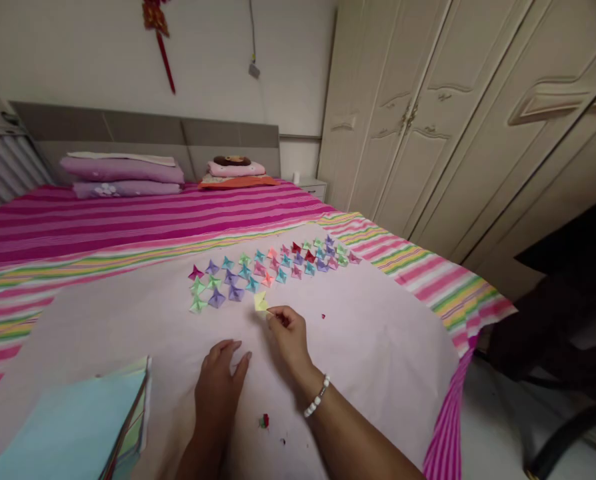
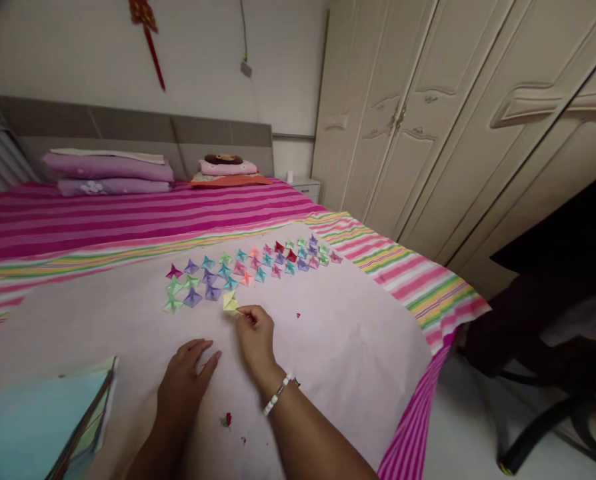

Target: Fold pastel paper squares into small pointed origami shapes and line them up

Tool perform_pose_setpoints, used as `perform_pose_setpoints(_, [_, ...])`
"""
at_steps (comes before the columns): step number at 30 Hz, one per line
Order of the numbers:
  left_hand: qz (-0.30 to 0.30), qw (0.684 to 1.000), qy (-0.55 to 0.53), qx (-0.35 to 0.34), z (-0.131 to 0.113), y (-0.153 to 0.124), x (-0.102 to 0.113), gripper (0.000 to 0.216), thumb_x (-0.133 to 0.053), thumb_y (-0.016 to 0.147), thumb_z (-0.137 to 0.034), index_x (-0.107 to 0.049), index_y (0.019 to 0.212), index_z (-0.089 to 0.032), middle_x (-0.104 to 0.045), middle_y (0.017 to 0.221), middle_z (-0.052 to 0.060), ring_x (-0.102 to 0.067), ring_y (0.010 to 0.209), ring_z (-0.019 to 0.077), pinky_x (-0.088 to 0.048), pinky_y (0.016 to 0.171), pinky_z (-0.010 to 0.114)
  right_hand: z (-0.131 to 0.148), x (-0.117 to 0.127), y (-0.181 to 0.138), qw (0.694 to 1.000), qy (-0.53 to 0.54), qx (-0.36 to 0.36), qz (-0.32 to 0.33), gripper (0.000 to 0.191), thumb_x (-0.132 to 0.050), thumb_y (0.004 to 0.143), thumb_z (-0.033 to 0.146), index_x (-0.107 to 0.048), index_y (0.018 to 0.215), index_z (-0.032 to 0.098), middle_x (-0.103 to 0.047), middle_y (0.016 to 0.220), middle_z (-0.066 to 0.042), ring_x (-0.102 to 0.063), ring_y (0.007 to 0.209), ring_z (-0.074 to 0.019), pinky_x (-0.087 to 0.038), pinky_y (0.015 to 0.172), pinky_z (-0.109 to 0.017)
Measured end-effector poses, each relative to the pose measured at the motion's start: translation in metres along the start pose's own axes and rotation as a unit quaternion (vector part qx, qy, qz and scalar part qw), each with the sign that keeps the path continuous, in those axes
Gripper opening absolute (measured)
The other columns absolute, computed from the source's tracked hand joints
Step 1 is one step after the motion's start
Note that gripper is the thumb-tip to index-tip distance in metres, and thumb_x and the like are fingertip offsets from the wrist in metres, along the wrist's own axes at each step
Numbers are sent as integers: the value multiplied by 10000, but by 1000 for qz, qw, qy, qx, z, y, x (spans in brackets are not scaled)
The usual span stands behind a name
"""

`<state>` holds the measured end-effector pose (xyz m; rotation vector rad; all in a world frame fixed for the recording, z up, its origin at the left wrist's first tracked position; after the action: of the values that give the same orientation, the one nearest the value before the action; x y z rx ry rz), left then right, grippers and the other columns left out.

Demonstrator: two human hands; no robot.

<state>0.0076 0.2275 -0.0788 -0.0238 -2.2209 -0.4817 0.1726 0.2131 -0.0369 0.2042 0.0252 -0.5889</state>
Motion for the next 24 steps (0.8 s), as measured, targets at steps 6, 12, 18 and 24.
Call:
perform_pose_setpoints(6, [27, 999, 22, 7, -1, 1, 0, 346, -462, 843, -415, -651, 1039, -202, -607, 1172, 83, -553, 1064, 268, -474, 889, 400, 14, 41, 47, 999, -29, -10, -16, 200, -611, 692, 350, -667, 745, 164, -635, 627, -12, -555, 535, -135, -441, 518, -249])
perform_pose_setpoints(12, [54, 998, 36, 7, 6, 4, -5, 393, -441, 840, -448, -648, 1060, -196, -597, 1187, 86, -552, 1055, 276, -470, 891, 399, 17, 140, 112, 976, -201, 22, -85, 136, -611, 660, 293, -634, 662, 158, -636, 637, -19, -556, 621, -161, -424, 595, -268])
perform_pose_setpoints(18, [50, 998, 49, -5, 6, 4, -6, 413, -397, 861, -446, -635, 1069, -179, -593, 1186, 96, -551, 1059, 273, -461, 912, 415, 16, 231, 149, 900, -407, 4, -155, 165, -502, 692, 92, -656, 657, 138, -675, 735, -89, -558, 724, -190, -369, 644, -283])
perform_pose_setpoints(24, [48, 997, 53, -9, 9, 5, -7, 406, -407, 846, -453, -630, 1070, -198, -599, 1186, 92, -551, 1084, 279, -461, 921, 426, 7, 253, 162, 839, -521, -26, -157, 230, -488, 714, 34, -698, 742, 125, -688, 860, -125, -556, 750, -180, -312, 574, -258])
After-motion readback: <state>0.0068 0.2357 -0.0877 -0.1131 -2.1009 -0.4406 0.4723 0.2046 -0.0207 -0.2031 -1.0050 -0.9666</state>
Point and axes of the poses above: each hand's wrist, its own y-axis towards the middle knuckle, its own x-axis out of the back of the hand, z = x × y, the point moved 4 cm from there along y, towards the middle knuckle
